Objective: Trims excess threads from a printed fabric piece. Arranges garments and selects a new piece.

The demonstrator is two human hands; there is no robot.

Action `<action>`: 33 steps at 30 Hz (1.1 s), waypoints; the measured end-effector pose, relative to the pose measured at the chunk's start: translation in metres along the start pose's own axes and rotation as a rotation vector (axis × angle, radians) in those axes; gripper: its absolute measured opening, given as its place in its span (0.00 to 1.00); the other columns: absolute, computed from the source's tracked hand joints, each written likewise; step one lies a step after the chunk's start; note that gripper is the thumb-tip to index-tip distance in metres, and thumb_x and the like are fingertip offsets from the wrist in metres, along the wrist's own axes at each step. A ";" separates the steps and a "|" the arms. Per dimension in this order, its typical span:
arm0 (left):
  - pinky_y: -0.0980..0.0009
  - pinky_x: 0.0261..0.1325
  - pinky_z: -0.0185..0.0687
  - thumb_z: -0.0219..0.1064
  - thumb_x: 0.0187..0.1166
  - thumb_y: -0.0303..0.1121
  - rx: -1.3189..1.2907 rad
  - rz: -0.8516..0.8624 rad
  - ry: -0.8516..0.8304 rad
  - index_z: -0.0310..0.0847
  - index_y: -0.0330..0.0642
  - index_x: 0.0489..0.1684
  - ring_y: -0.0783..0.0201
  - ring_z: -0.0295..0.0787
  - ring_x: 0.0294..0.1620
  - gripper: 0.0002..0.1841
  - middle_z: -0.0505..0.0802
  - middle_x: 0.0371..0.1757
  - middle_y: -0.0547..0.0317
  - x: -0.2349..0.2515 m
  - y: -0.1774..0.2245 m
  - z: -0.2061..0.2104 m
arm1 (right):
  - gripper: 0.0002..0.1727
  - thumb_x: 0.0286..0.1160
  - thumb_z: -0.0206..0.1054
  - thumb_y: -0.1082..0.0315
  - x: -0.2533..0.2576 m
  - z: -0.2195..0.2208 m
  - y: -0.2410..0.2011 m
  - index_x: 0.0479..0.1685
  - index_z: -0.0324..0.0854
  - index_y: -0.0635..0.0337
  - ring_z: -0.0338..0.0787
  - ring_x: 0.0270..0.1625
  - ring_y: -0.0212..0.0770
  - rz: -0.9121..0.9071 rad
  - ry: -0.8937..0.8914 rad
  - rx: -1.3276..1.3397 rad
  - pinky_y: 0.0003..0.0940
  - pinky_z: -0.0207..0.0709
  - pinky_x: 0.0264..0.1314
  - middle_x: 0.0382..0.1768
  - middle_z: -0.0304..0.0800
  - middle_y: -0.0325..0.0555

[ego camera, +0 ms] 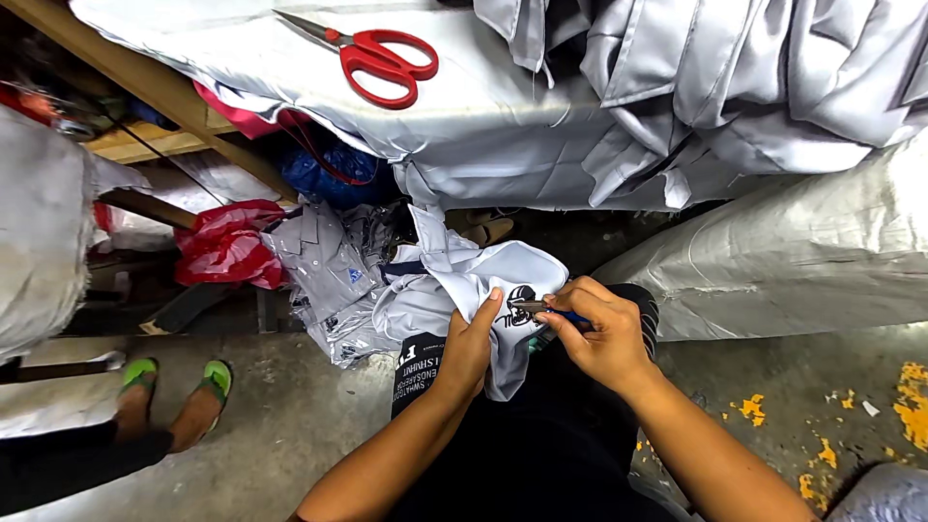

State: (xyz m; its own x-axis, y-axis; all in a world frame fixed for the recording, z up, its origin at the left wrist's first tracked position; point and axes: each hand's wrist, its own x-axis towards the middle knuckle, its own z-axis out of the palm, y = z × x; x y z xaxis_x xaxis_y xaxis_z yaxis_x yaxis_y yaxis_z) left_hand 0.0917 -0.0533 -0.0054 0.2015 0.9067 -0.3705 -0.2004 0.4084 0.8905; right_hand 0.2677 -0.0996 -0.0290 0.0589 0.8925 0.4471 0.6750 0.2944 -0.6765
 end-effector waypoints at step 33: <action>0.69 0.56 0.89 0.53 0.90 0.28 0.001 0.005 -0.013 0.79 0.37 0.54 0.71 0.92 0.45 0.09 0.93 0.41 0.60 0.000 0.000 -0.002 | 0.13 0.73 0.75 0.61 0.005 0.002 0.000 0.42 0.91 0.64 0.87 0.39 0.32 -0.027 0.031 0.007 0.24 0.81 0.38 0.41 0.89 0.47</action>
State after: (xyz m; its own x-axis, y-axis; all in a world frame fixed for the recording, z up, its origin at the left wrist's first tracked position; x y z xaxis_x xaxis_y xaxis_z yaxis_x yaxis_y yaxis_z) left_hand 0.0894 -0.0534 -0.0063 0.2131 0.9074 -0.3624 -0.2004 0.4036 0.8927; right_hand 0.2661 -0.0942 -0.0281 0.0636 0.8735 0.4826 0.6714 0.3204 -0.6683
